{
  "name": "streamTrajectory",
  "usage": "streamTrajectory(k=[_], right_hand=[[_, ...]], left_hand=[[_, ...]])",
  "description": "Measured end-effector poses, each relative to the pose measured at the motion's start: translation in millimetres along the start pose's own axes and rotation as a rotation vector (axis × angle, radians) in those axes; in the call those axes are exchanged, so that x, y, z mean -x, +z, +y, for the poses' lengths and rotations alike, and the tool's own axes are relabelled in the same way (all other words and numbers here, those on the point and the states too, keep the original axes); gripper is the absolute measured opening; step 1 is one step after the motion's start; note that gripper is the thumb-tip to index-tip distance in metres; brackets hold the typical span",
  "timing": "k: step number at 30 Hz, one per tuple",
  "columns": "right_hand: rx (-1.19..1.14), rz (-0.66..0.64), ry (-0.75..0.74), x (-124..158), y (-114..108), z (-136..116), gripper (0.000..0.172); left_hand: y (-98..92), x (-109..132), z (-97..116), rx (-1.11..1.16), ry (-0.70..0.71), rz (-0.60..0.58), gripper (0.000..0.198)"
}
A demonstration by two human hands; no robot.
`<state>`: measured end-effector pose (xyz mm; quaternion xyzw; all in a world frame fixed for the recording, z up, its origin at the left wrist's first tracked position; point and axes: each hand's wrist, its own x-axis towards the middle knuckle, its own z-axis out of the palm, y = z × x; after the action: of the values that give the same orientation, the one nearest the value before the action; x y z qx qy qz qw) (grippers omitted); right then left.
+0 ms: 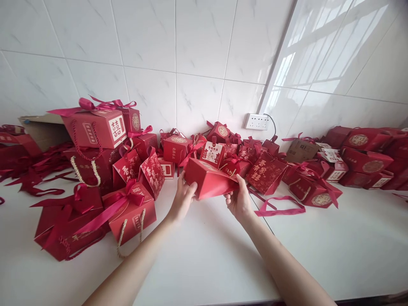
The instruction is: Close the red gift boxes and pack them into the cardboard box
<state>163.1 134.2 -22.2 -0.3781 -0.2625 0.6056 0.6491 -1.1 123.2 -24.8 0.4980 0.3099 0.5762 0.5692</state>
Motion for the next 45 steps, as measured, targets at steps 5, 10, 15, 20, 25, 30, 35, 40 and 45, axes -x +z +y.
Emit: streamTrajectory(k=[5, 10, 15, 20, 25, 30, 35, 40, 45], right_hand=[[0.048, -0.14, -0.069, 6.8, 1.3, 0.3, 0.046], [0.133, -0.238, -0.17, 8.5, -0.6, 3.4, 0.045], [0.125, -0.204, -0.327, 6.2, -3.3, 3.2, 0.038], [0.117, -0.208, -0.356, 5.0, -4.2, 2.7, 0.039], [0.113, -0.244, -0.342, 6.6, -4.8, 2.0, 0.039], [0.163, -0.339, -0.338, 9.4, -5.2, 1.9, 0.039], [0.177, -0.387, -0.357, 10.8, -5.7, 3.1, 0.037], [0.168, -0.353, -0.356, 12.9, -3.4, 2.7, 0.036], [0.102, -0.143, -0.296, 9.2, -0.5, 0.2, 0.034]], left_hand=[[1.1, -4.7, 4.5, 0.261, -0.208, 0.03, 0.056], [1.9, -3.8, 7.8, 0.349, -0.293, 0.095, 0.045], [-3.0, -1.2, 3.9, 0.241, -0.153, 0.116, 0.036], [-5.2, -2.1, 2.8, 0.29, -0.005, 0.111, 0.036], [-5.8, -4.7, 1.8, 0.369, 0.031, 0.17, 0.034], [-5.3, -5.1, 4.9, 0.458, -0.065, 0.19, 0.035], [-4.9, -4.9, 6.9, 0.474, -0.085, 0.224, 0.037], [-4.6, -4.5, 6.6, 0.446, -0.083, 0.206, 0.039], [-5.7, -6.2, 4.4, 0.357, 0.006, 0.131, 0.046]])
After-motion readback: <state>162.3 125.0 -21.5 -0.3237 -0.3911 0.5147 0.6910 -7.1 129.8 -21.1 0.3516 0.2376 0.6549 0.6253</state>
